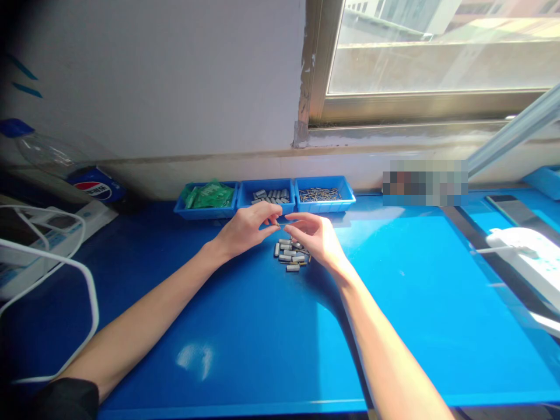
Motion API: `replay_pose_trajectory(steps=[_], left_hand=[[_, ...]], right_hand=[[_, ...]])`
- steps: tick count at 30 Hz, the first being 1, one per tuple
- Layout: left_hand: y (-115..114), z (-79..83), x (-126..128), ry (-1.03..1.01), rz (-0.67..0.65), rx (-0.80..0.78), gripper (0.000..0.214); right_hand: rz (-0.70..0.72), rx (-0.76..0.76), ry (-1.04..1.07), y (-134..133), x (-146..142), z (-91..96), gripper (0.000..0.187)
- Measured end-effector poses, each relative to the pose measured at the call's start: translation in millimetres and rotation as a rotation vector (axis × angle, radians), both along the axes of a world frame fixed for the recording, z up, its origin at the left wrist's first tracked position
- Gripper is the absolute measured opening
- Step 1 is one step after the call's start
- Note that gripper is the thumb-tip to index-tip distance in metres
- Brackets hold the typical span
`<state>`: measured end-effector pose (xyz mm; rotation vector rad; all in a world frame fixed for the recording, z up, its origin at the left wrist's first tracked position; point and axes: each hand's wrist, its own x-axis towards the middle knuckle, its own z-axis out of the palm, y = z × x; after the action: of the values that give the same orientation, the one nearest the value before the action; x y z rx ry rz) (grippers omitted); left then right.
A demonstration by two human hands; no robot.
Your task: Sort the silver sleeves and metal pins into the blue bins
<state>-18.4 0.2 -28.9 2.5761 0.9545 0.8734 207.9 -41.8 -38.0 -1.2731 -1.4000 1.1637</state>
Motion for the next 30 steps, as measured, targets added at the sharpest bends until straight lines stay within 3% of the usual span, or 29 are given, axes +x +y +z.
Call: replay_pose_trajectory(steps=[7, 12, 17, 21, 30], left_hand=[[-3, -1.3, 5, -0.008, 0.002, -0.012, 0.013], [2, -8.6, 4, 0.129, 0.056, -0.101, 0.012], [-2, -15.0, 9, 0.196, -0.150, -0.088, 0.040], [-7, -19.0, 15, 0.277, -0.276, -0.083, 0.045], [6, -8.8, 2, 0.272, -0.120, -0.082, 0.023]], right_hand=[[0.033, 0.003, 0.046, -1, -1, 3.3, 0.022], [-0.186, 0.074, 0.052, 3, 1, 1.6, 0.024], [-0.248, 0.205, 0.120, 3, 4, 0.8, 0.055], [-0.334, 0.251, 0.098, 3, 7, -0.5, 0.054], [-0.347, 0.210, 0.108, 4, 10, -0.4, 0.039]])
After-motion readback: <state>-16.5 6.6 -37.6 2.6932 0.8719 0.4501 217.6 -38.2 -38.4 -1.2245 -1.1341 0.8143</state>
